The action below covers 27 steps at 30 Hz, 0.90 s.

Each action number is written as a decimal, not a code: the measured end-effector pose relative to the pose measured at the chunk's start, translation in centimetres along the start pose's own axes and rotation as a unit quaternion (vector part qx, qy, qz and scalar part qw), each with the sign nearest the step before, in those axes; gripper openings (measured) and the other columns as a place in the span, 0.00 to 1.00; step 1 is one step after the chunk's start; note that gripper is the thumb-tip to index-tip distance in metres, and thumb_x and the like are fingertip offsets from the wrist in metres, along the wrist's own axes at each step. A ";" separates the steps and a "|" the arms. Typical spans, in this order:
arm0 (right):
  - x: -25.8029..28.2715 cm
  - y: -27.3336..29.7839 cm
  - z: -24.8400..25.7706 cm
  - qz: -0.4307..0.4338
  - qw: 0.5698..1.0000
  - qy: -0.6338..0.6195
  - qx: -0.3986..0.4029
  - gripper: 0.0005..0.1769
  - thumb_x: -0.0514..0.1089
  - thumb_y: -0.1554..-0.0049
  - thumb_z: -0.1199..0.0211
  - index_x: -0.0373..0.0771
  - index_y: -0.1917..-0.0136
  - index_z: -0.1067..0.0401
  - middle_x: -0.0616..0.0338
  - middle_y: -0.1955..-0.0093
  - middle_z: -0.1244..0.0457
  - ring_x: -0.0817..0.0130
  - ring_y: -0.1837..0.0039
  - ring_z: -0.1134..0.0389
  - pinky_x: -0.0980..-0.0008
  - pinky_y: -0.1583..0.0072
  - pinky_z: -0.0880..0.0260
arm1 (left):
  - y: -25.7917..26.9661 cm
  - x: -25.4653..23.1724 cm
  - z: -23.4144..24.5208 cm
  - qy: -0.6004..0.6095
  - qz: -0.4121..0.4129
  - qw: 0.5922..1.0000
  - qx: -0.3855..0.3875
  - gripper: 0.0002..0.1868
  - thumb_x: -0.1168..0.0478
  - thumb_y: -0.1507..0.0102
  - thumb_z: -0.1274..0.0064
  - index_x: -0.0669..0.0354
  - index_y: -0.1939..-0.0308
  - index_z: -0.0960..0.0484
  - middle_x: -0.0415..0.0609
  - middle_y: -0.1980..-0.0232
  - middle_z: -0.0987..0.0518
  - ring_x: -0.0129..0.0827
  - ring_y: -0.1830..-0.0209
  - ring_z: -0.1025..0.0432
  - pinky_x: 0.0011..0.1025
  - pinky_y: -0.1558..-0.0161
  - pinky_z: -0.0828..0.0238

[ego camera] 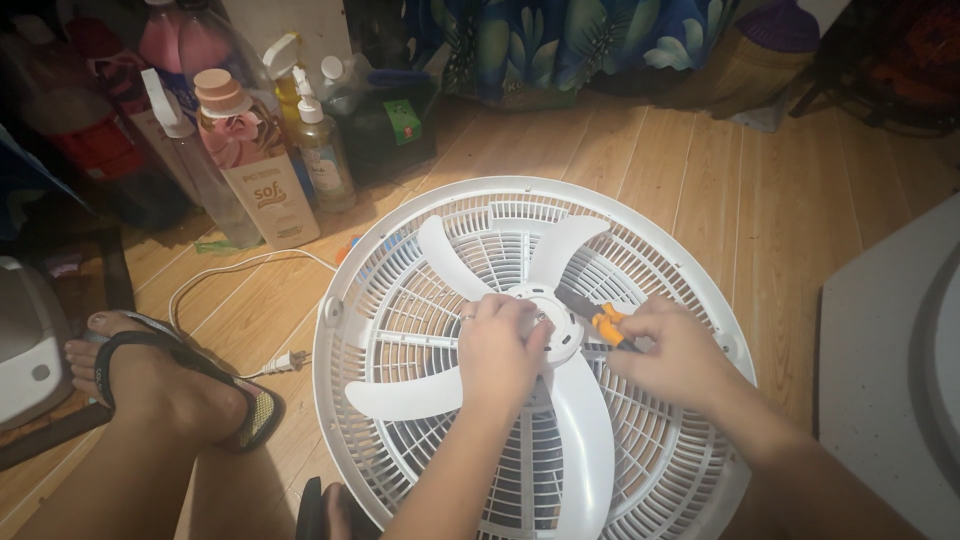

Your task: The person uses pliers to loosen and remove the central nut securing the fan blade to the motor shaft. They then detach the fan blade from the fan housing and set it aside.

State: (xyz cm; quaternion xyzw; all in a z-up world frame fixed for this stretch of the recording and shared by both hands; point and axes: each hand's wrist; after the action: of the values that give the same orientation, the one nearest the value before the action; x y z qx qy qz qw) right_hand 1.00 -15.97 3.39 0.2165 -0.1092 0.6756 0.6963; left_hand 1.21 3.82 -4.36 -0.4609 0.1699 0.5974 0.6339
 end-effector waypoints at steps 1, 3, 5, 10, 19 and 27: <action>-0.1 -0.1 -0.1 0.033 0.999 0.018 -0.013 0.19 0.49 0.60 0.27 0.45 0.53 0.16 0.57 0.50 0.35 0.63 0.41 0.36 0.64 0.43 0.33 | -0.1 -0.1 0.1 -0.005 0.015 1.000 0.011 0.13 0.55 0.47 0.34 0.56 0.62 0.11 0.47 0.53 0.19 0.47 0.47 0.32 0.42 0.46 0.32; 0.1 -0.1 -0.1 0.008 0.998 0.066 0.006 0.22 0.52 0.60 0.25 0.48 0.51 0.17 0.57 0.45 0.38 0.62 0.36 0.40 0.64 0.38 0.35 | -0.3 -0.3 0.3 -0.017 0.038 0.999 0.027 0.12 0.54 0.47 0.35 0.55 0.64 0.11 0.45 0.52 0.20 0.45 0.46 0.32 0.44 0.45 0.34; 0.6 -0.1 -0.1 0.003 0.994 0.107 0.013 0.24 0.54 0.61 0.24 0.50 0.50 0.16 0.59 0.42 0.39 0.62 0.33 0.43 0.64 0.34 0.38 | -0.4 -0.6 0.4 -0.032 0.056 0.997 0.039 0.11 0.54 0.47 0.35 0.54 0.65 0.10 0.42 0.51 0.20 0.43 0.45 0.32 0.47 0.45 0.37; 1.9 0.1 0.3 0.014 0.985 0.171 0.034 0.25 0.56 0.62 0.24 0.52 0.50 0.15 0.63 0.39 0.41 0.63 0.32 0.44 0.64 0.31 0.42 | -0.3 -1.0 0.5 -0.036 0.073 0.995 0.051 0.11 0.53 0.46 0.38 0.47 0.61 0.09 0.38 0.52 0.20 0.39 0.44 0.33 0.48 0.45 0.41; 1.9 -0.2 0.2 0.067 0.975 0.203 0.055 0.30 0.56 0.65 0.27 0.56 0.46 0.16 0.62 0.42 0.39 0.63 0.34 0.42 0.64 0.33 0.41 | -0.2 0.0 0.4 0.024 0.052 0.997 0.047 0.15 0.56 0.47 0.37 0.52 0.57 0.10 0.43 0.52 0.21 0.43 0.45 0.33 0.43 0.43 0.36; 2.5 -0.5 0.3 0.039 0.970 0.227 0.075 0.31 0.55 0.64 0.27 0.58 0.43 0.17 0.61 0.38 0.39 0.63 0.32 0.43 0.66 0.30 0.42 | -0.4 0.8 0.8 0.040 0.033 0.998 0.046 0.12 0.60 0.44 0.39 0.54 0.57 0.11 0.46 0.51 0.20 0.46 0.44 0.32 0.40 0.42 0.34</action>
State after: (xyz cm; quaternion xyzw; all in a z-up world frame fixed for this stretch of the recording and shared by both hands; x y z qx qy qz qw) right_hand 1.66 -13.87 4.72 0.1050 0.0944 0.7401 0.6575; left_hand 1.49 5.02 -4.37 -0.4490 0.2379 0.5903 0.6272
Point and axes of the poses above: each hand's wrist, its own y-axis away from the middle knuckle, its own z-axis out of the back of the hand, x = y × z
